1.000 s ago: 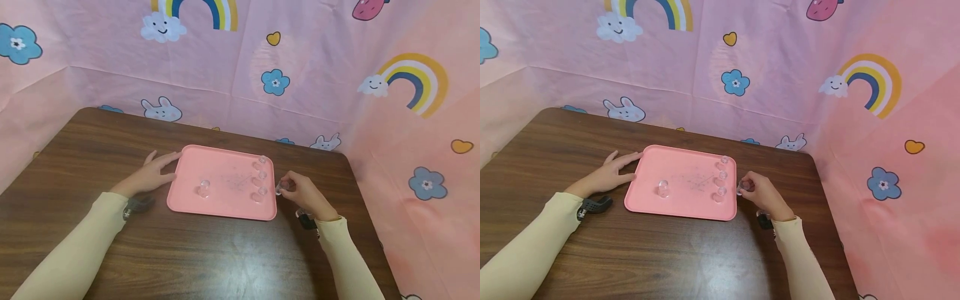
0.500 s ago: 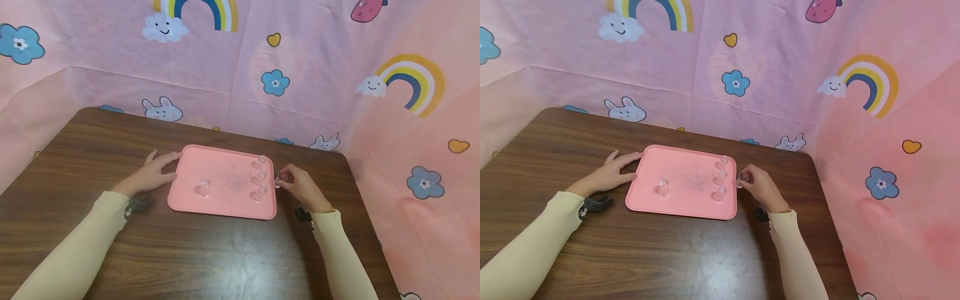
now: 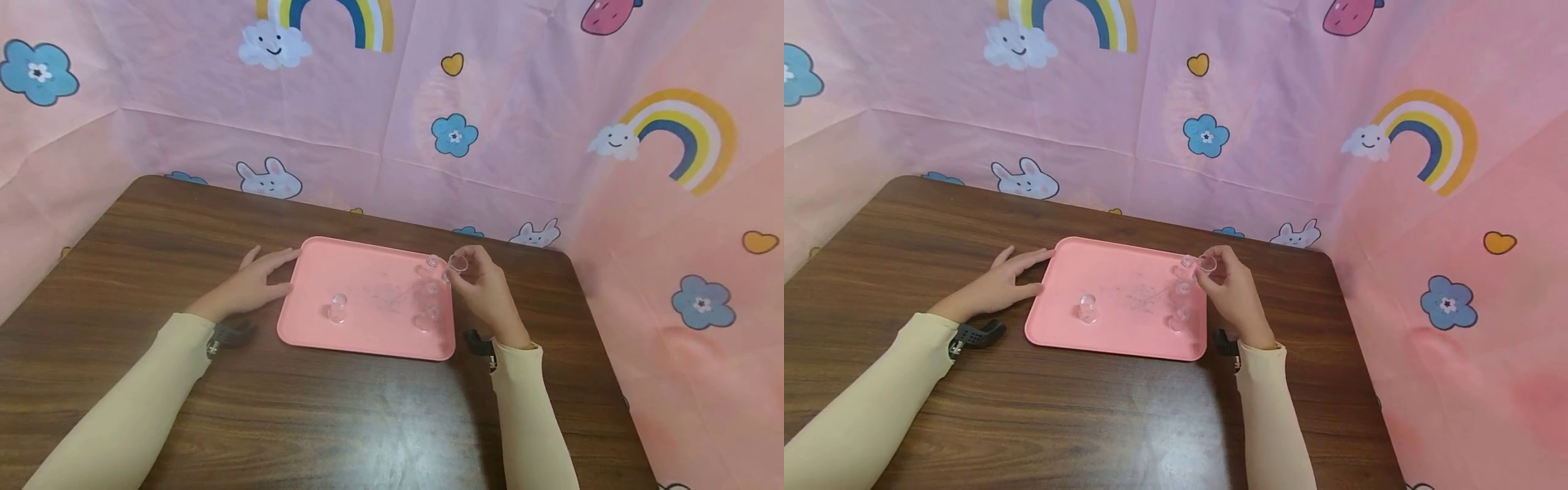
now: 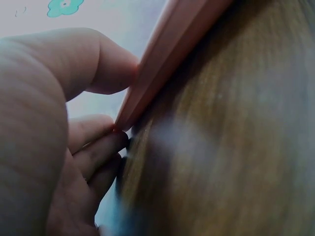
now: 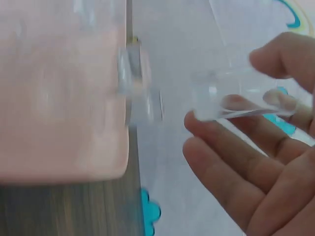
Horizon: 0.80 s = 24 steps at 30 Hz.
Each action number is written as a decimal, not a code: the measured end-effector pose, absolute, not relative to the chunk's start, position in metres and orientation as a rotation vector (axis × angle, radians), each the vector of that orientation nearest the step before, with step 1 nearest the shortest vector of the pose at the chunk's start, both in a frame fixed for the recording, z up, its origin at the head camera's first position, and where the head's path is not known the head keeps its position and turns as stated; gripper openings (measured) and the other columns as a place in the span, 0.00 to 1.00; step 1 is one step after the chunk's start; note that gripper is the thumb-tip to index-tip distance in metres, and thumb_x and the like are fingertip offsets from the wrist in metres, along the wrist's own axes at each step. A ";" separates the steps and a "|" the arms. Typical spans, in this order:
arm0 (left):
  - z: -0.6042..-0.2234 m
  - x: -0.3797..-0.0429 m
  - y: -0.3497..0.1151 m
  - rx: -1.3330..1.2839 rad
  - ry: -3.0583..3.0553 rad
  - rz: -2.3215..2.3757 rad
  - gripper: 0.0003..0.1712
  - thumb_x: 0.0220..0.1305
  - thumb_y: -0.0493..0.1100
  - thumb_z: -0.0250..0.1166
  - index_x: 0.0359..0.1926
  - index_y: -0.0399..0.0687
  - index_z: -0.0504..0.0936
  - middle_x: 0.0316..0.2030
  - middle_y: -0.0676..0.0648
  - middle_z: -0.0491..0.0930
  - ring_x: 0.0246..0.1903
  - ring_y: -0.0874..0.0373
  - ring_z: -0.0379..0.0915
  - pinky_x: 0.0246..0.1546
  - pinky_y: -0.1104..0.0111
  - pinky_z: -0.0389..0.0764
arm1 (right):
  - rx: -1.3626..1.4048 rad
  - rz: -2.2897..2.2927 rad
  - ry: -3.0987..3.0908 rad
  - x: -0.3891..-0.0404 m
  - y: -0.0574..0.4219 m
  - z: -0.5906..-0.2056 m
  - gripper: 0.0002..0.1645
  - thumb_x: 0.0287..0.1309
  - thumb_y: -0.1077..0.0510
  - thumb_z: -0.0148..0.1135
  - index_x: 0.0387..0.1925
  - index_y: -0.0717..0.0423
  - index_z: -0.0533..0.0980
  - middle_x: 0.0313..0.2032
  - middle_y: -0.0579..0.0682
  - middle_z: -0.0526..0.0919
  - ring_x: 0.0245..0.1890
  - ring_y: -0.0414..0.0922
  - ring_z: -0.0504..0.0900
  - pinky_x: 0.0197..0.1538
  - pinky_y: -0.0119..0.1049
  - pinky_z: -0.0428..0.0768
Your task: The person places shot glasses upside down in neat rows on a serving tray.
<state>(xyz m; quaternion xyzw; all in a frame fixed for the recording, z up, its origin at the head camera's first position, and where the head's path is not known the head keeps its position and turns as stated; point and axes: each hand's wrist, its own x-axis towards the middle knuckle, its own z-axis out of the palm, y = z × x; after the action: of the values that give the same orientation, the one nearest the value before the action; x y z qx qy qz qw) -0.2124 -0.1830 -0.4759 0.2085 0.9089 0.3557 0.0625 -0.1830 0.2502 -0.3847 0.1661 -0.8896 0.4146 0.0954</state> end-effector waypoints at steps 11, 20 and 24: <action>-0.471 -0.211 -0.182 0.633 2.758 1.067 0.40 0.61 0.53 0.63 0.71 0.56 0.59 0.70 0.47 0.58 0.71 0.47 0.49 0.70 0.52 0.24 | 0.645 1.416 -2.543 -0.173 0.185 -0.358 0.24 0.57 0.57 0.66 0.54 0.53 0.72 0.40 0.51 0.81 0.36 0.46 0.82 0.39 0.41 0.83; -0.471 -0.212 -0.183 0.660 2.762 1.070 0.39 0.62 0.52 0.63 0.71 0.54 0.59 0.70 0.46 0.59 0.70 0.46 0.50 0.70 0.50 0.24 | 0.773 1.410 -2.489 -0.176 0.167 -0.360 0.21 0.52 0.49 0.70 0.44 0.48 0.70 0.33 0.43 0.80 0.30 0.41 0.78 0.36 0.36 0.81; -0.471 -0.212 -0.182 0.670 2.755 1.089 0.39 0.62 0.52 0.63 0.71 0.52 0.60 0.70 0.45 0.59 0.70 0.45 0.50 0.70 0.50 0.25 | 0.703 1.355 -2.523 -0.175 0.177 -0.359 0.19 0.51 0.54 0.71 0.43 0.50 0.73 0.31 0.45 0.79 0.27 0.42 0.76 0.31 0.34 0.78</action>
<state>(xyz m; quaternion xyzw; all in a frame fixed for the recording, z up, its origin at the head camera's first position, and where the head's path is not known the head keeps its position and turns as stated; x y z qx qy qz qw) -0.2115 -0.1819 -0.4707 0.2204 0.9058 0.3582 0.0522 -0.1752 0.1769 -0.3593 0.2373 -0.8516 0.4573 0.0965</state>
